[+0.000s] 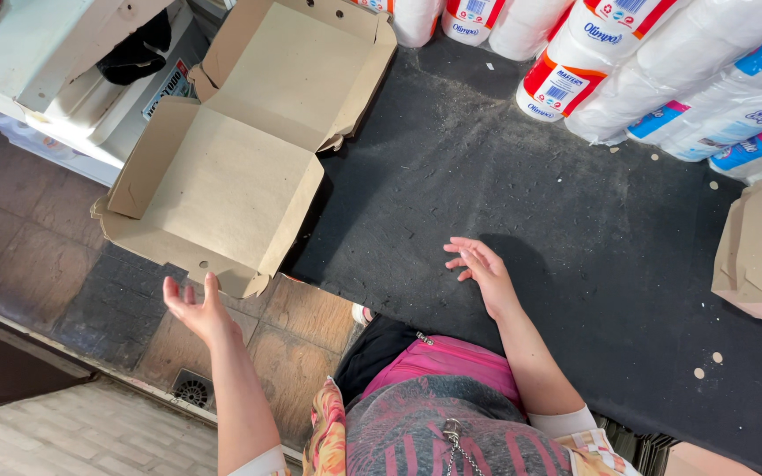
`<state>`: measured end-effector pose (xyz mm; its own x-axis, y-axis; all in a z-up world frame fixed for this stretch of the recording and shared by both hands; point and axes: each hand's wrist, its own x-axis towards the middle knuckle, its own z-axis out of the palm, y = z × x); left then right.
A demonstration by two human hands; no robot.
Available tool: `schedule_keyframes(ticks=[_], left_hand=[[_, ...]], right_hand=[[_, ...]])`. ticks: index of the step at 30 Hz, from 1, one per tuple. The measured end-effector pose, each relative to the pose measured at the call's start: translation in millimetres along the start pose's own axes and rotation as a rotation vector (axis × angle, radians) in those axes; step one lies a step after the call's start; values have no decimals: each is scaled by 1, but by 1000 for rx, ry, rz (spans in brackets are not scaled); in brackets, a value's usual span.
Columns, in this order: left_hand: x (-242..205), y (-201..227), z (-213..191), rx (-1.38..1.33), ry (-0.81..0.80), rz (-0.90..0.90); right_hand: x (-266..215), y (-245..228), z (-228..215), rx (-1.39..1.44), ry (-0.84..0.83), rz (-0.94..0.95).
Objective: The person folds and assembles multiple flat cardboard food boxes by hand on a counter near stacks of paper products.
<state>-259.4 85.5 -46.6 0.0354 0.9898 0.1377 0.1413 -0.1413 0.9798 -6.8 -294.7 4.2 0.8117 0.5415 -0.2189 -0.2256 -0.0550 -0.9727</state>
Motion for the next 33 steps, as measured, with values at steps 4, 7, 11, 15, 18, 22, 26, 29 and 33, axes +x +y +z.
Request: schedule_keyframes(ticks=[4, 7, 11, 15, 18, 22, 26, 29, 33], left_hand=[[12, -95, -1, -294, -205, -325], [24, -141, -6, -252, -295, -291], [20, -136, -6, -236, -292, -283], [-12, 38, 2, 252, -164, 128], [-18, 88, 22, 254, -32, 465], [-49, 142, 70, 156, -145, 695], [-98, 132, 141, -152, -539, 727], [-155, 148, 197, -177, -903, 837], [-233, 130, 276, -154, -1231, 857]], right_hand=[[-6, -2, -6, 5, 37, 17], [-10, -3, -12, 14, 68, 28], [-21, -5, -21, 30, 150, 29], [-36, -4, -37, 47, 222, 12], [-54, -8, -52, 72, 315, -20], [-84, -16, -64, 33, 470, 69], [-119, 10, -88, 59, 548, -73], [-154, 19, -101, 29, 652, -83], [-207, 15, -103, 52, 848, -103]])
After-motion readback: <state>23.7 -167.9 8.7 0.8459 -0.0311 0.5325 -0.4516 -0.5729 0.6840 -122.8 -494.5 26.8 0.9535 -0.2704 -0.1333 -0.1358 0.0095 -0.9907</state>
